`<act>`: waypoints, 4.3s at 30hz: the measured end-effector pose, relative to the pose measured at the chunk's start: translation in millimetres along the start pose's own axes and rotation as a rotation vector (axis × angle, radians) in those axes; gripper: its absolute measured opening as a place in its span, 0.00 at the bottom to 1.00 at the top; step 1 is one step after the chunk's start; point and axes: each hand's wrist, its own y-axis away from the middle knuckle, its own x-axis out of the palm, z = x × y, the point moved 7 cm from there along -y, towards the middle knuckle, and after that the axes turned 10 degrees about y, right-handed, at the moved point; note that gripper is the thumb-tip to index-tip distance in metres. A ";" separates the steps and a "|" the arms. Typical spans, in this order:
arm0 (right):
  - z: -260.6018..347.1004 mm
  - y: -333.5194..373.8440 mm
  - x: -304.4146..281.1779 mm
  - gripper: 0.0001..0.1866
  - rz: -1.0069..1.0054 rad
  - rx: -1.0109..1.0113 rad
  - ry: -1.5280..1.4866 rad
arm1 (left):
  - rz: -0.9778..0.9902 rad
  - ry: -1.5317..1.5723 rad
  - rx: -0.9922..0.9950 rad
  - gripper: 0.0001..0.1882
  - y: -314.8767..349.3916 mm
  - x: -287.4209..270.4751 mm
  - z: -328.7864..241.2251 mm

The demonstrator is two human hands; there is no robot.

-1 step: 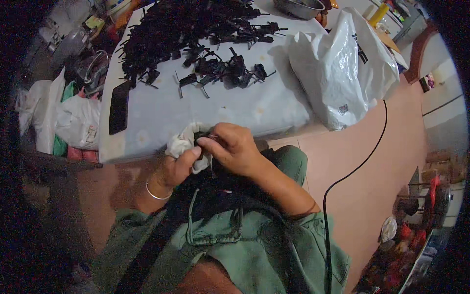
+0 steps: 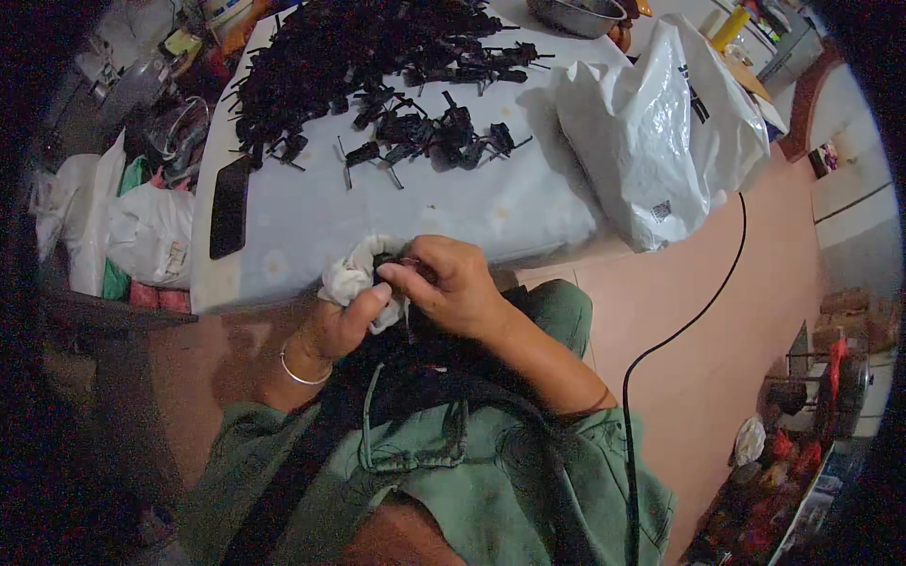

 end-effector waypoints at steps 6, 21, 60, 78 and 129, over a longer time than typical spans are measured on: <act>-4.2 0.1 7.5 0.10 0.159 0.010 -0.022 | -0.223 -0.146 0.075 0.12 -4.2 -19.0 4.0; -32.0 3.0 55.1 0.15 0.280 0.208 -0.291 | -0.291 -0.772 0.483 0.10 0.7 -10.2 -9.6; -23.1 -13.8 15.8 0.11 0.109 0.074 -0.057 | -0.374 -0.237 0.242 0.11 -13.2 -31.9 6.9; -36.6 -11.0 31.5 0.15 0.190 0.201 -0.272 | -0.344 -0.402 0.377 0.12 -16.7 -27.4 -9.2; -59.1 -47.5 -1.2 0.13 0.025 -0.037 0.694 | -0.285 -0.769 0.455 0.09 -16.7 -17.9 -33.8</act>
